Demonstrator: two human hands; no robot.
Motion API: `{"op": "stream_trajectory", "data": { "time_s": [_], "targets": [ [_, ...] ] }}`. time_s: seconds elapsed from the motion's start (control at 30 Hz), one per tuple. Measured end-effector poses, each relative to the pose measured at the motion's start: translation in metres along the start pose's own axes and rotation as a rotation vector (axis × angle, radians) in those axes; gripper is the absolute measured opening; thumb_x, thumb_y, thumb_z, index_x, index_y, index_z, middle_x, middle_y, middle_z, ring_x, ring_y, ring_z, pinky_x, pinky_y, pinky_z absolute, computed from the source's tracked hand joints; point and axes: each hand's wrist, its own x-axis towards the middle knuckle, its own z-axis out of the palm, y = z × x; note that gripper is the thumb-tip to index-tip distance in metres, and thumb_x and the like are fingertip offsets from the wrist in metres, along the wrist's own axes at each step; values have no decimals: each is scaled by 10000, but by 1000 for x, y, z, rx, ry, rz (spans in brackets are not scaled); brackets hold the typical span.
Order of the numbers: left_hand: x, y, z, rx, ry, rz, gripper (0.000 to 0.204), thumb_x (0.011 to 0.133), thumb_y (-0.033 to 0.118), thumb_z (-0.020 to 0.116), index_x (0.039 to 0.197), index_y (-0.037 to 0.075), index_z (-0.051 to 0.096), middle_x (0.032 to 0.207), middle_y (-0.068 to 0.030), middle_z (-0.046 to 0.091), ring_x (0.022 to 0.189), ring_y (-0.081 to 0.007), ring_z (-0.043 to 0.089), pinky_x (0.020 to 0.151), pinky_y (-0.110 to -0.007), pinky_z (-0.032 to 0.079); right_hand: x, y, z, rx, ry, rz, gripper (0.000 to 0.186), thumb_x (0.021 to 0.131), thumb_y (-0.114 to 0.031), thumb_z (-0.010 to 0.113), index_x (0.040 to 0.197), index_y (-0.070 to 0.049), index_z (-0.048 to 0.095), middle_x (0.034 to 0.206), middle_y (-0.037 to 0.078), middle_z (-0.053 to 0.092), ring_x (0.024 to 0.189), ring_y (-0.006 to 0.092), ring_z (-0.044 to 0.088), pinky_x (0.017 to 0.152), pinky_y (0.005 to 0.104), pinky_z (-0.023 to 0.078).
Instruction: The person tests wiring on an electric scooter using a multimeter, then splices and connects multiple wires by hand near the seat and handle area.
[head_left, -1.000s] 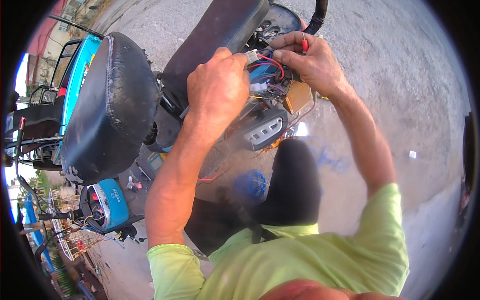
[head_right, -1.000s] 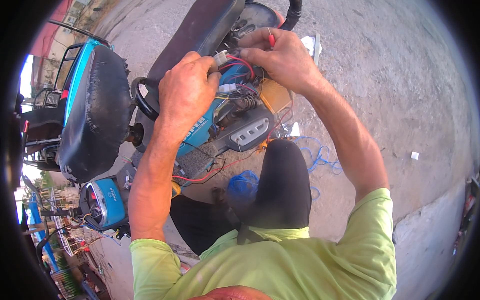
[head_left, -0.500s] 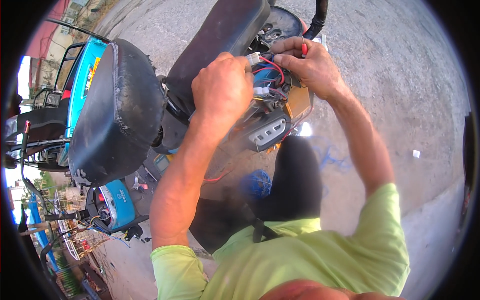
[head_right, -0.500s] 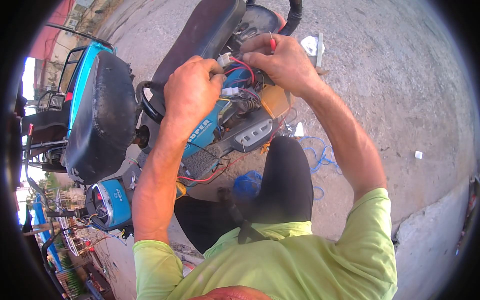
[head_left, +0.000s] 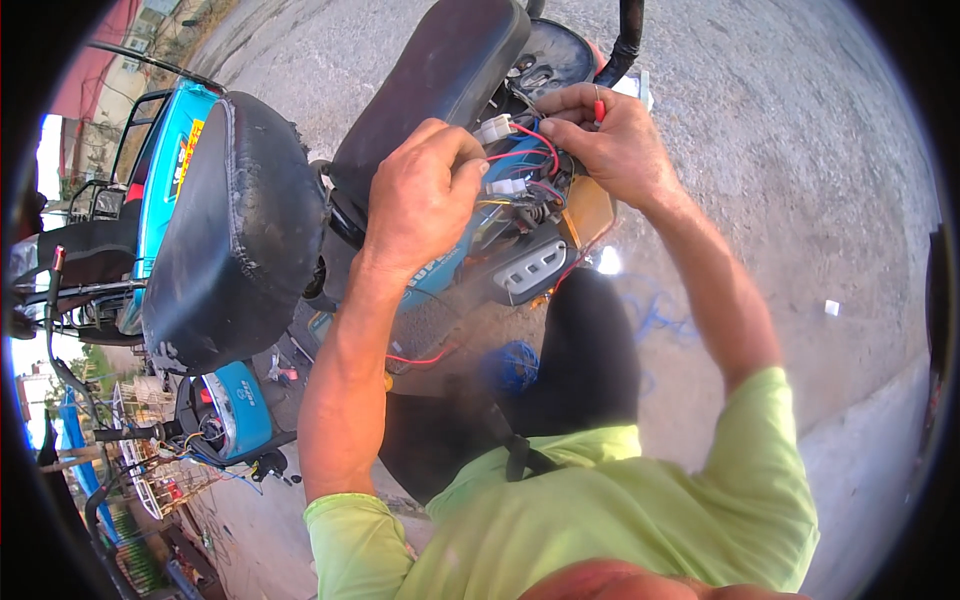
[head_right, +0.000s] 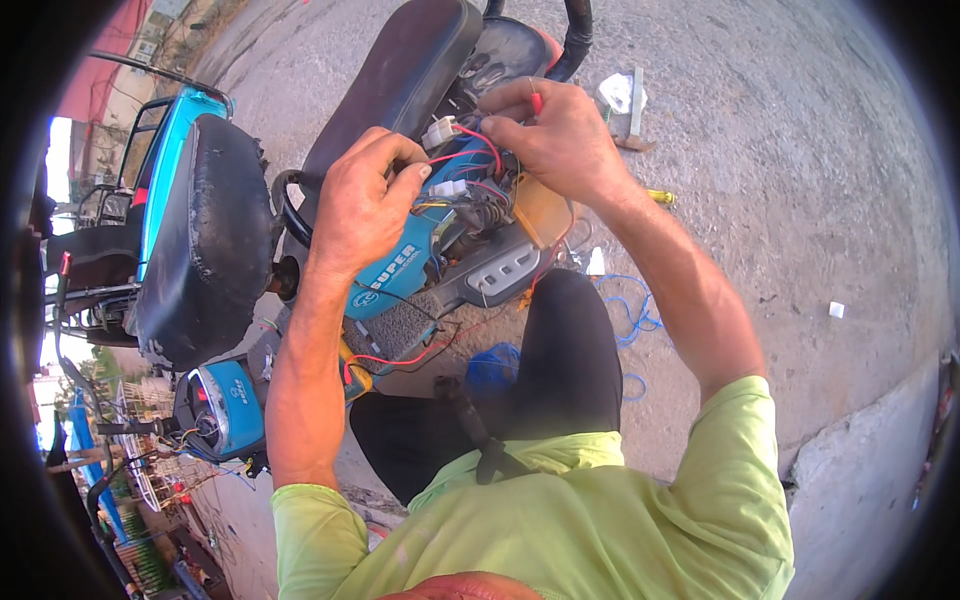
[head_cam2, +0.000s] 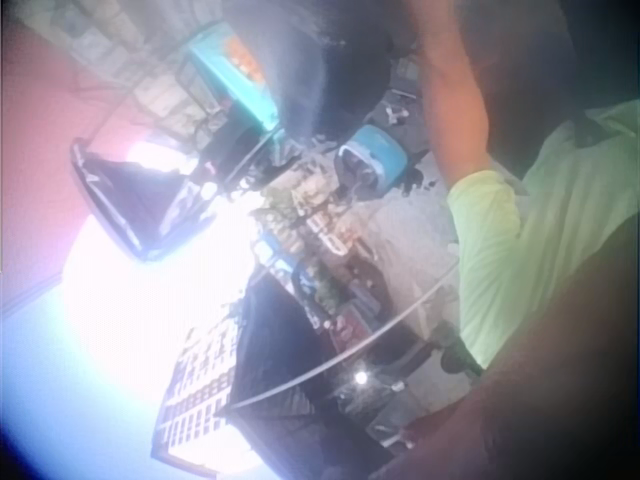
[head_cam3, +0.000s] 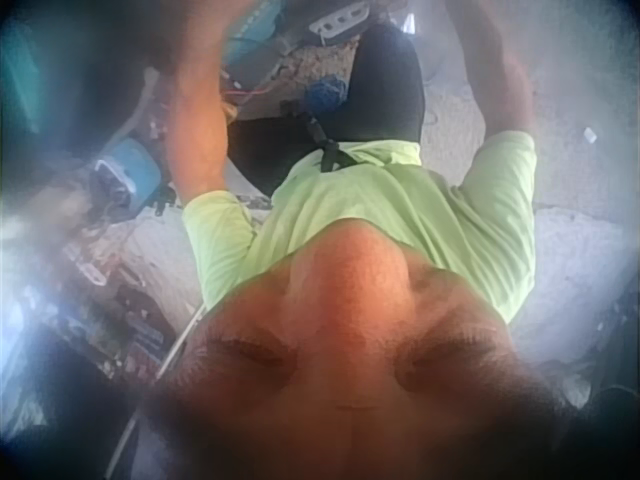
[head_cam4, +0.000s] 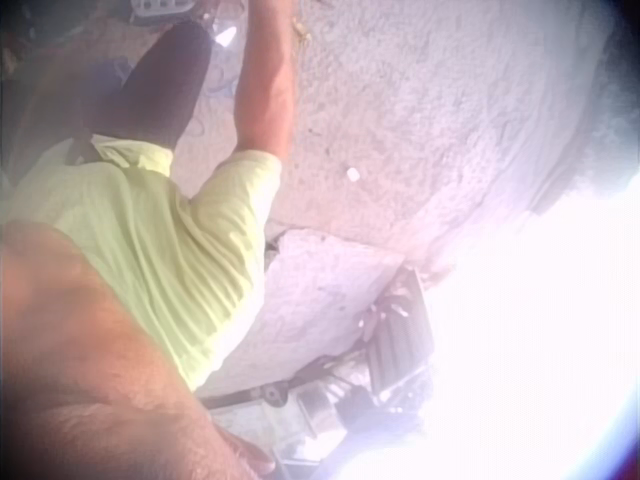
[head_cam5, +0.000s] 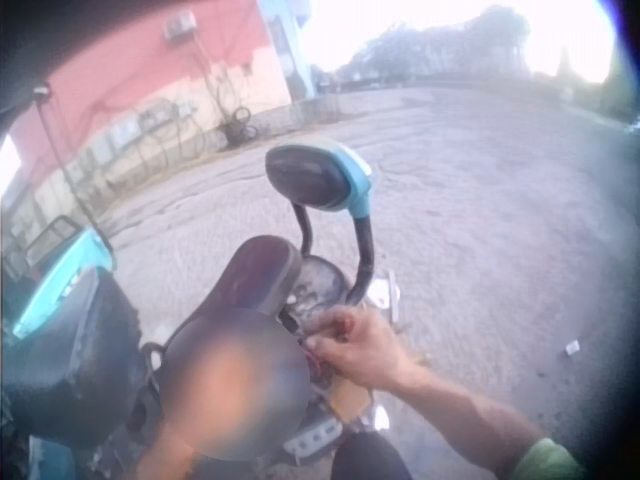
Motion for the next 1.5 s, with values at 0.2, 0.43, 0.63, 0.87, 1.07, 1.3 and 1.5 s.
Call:
{"op": "stream_trajectory", "data": {
  "time_s": [0.2, 0.43, 0.63, 0.87, 1.07, 1.3, 1.5],
  "targets": [
    [0, -2, -4, -25, -26, 32, 109, 924, 54, 748, 1007, -8, 714, 921, -108, 652, 740, -208, 628, 683, -350, 496, -15, -17, -3, -212, 116, -104, 294, 900, -184, 807, 1156, -40, 796, 986, 45, 797, 848, 129, 715, 795, 300, 579],
    [1, 1, -5, -63, -39, -11, 78, 881, 66, 745, 942, 20, 726, 942, -124, 691, 842, -323, 700, 763, -414, 549, -46, -24, -6, -399, 21, -112, 278, 884, -198, 840, 1125, -67, 801, 940, 88, 742, 796, 218, 701, 749, 347, 564],
    [1, 5, -8, -43, -77, -45, 88, 859, 44, 759, 937, 25, 724, 945, -106, 685, 789, -285, 688, 726, -390, 542, -51, -29, 7, -476, 39, -217, 215, 897, -157, 814, 1105, -105, 794, 929, 77, 686, 830, 256, 714, 757, 388, 576],
    [-2, -3, -5, -91, -46, -10, 106, 863, -3, 762, 952, 1, 705, 898, -69, 636, 734, -172, 580, 676, -333, 466, -52, -19, 26, -543, 92, -373, 260, 875, -89, 800, 1130, -136, 793, 952, 84, 678, 801, 307, 727, 701, 405, 591],
    [-3, -3, -2, -124, -4, 25, 102, 864, -13, 755, 950, 4, 704, 895, -68, 646, 719, -164, 581, 659, -328, 464, -50, -15, 31, -522, 104, -407, 259, 881, -58, 776, 1125, -140, 798, 964, 91, 686, 780, 321, 730, 676, 417, 599],
    [-4, -4, -3, -127, -5, 40, 110, 855, -19, 757, 949, 6, 704, 897, -70, 654, 717, -163, 586, 658, -328, 469, -49, -19, 31, -519, 107, -379, 248, 883, -58, 778, 1117, -137, 803, 971, 94, 690, 793, 322, 733, 687, 417, 598],
    [-3, -2, -6, -130, -3, 13, 82, 862, 25, 751, 933, 36, 712, 919, -109, 697, 794, -309, 701, 719, -407, 552, -50, -17, 31, -499, 105, -363, 248, 885, -67, 782, 1121, -141, 805, 962, 93, 685, 801, 309, 726, 701, 405, 592]
  ]
}}
